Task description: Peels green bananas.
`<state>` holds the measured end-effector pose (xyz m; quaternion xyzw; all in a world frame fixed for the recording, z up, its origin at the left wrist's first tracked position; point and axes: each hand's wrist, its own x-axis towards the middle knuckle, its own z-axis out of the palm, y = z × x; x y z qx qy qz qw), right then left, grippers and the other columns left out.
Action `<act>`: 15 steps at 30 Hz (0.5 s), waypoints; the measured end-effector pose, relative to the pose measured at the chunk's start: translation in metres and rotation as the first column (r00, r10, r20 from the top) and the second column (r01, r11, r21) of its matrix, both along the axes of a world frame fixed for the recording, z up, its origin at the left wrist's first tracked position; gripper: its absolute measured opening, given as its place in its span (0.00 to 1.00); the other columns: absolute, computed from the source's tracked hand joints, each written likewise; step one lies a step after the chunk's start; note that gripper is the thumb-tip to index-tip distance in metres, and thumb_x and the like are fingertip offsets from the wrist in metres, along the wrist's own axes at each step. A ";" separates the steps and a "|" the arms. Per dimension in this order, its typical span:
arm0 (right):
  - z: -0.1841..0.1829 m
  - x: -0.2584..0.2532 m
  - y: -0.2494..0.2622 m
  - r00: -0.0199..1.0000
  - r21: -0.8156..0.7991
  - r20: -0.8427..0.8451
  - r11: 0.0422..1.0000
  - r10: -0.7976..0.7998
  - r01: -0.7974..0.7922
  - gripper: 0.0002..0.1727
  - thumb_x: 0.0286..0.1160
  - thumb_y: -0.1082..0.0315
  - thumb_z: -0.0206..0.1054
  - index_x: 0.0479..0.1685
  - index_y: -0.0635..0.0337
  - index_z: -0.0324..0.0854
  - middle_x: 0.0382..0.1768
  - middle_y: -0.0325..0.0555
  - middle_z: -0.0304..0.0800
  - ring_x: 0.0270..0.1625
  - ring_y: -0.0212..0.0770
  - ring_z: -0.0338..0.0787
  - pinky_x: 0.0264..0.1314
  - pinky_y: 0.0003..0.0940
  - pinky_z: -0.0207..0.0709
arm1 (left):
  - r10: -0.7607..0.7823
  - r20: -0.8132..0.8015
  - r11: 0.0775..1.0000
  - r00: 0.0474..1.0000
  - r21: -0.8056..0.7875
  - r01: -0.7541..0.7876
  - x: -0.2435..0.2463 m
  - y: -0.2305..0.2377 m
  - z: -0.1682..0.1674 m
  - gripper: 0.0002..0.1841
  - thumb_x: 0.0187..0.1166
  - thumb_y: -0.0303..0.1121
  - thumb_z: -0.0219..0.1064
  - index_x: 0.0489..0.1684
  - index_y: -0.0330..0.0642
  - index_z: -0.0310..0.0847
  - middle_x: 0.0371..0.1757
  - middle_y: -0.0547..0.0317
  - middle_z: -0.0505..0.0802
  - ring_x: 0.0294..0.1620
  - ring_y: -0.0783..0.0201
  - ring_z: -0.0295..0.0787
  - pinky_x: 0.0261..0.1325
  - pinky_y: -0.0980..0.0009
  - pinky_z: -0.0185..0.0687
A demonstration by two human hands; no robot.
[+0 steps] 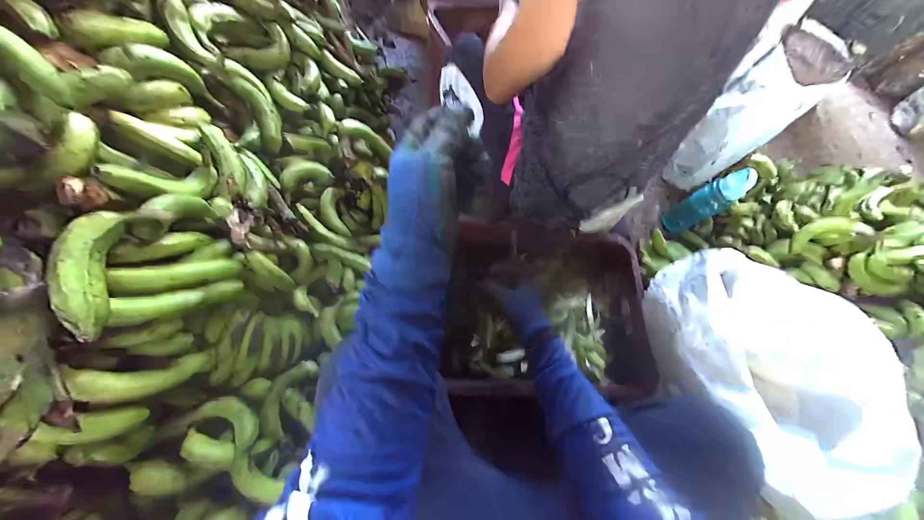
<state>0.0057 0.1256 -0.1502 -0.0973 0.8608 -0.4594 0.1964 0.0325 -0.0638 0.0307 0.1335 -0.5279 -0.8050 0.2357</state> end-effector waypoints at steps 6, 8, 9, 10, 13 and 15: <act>0.032 -0.018 -0.092 0.983 0.224 0.079 0.958 0.167 -0.181 0.31 0.82 0.68 0.65 0.84 0.66 0.68 0.78 0.63 0.77 0.79 0.56 0.79 0.85 0.50 0.68 | 0.059 0.039 0.998 0.997 0.002 -0.059 -0.009 -0.011 0.007 0.19 0.89 0.43 0.60 0.68 0.41 0.81 0.46 0.50 0.93 0.41 0.58 0.92 0.46 0.59 0.92; 0.093 -0.008 -0.106 0.954 0.339 0.216 0.901 0.207 -0.272 0.31 0.82 0.74 0.61 0.86 0.68 0.65 0.83 0.64 0.71 0.85 0.57 0.73 0.89 0.52 0.62 | 0.069 0.055 0.996 0.996 0.052 -0.072 -0.011 -0.016 0.009 0.18 0.89 0.42 0.61 0.66 0.40 0.83 0.45 0.50 0.93 0.40 0.58 0.93 0.46 0.60 0.92; 0.108 -0.004 -0.109 0.951 0.354 0.233 0.893 0.204 -0.278 0.29 0.82 0.76 0.60 0.85 0.69 0.66 0.82 0.65 0.72 0.85 0.58 0.73 0.89 0.52 0.61 | 0.071 0.052 0.995 0.996 0.069 -0.075 -0.013 -0.018 0.007 0.18 0.88 0.41 0.61 0.65 0.40 0.83 0.44 0.50 0.93 0.40 0.58 0.92 0.46 0.61 0.92; 0.116 -0.002 -0.111 0.952 0.361 0.233 0.892 0.197 -0.273 0.28 0.82 0.76 0.59 0.84 0.71 0.67 0.82 0.67 0.73 0.85 0.59 0.73 0.89 0.52 0.61 | 0.073 0.042 0.994 0.996 0.082 -0.076 -0.014 -0.021 0.005 0.17 0.88 0.41 0.61 0.65 0.39 0.83 0.43 0.50 0.93 0.39 0.58 0.92 0.46 0.61 0.91; 0.118 -0.004 -0.115 0.946 0.410 0.274 0.869 0.171 -0.276 0.28 0.83 0.75 0.60 0.83 0.71 0.68 0.82 0.65 0.72 0.86 0.58 0.72 0.90 0.53 0.60 | 0.049 0.012 0.992 0.999 0.113 -0.050 -0.018 -0.026 0.003 0.16 0.90 0.38 0.59 0.63 0.37 0.83 0.41 0.48 0.92 0.37 0.58 0.92 0.44 0.62 0.91; 0.081 -0.012 -0.111 0.946 0.478 0.233 0.821 0.226 -0.314 0.29 0.88 0.71 0.58 0.87 0.67 0.63 0.86 0.61 0.69 0.88 0.54 0.70 0.90 0.47 0.60 | 0.044 0.024 0.994 0.999 0.097 -0.046 -0.020 -0.026 0.003 0.15 0.90 0.37 0.59 0.62 0.36 0.83 0.39 0.48 0.92 0.35 0.59 0.91 0.42 0.64 0.91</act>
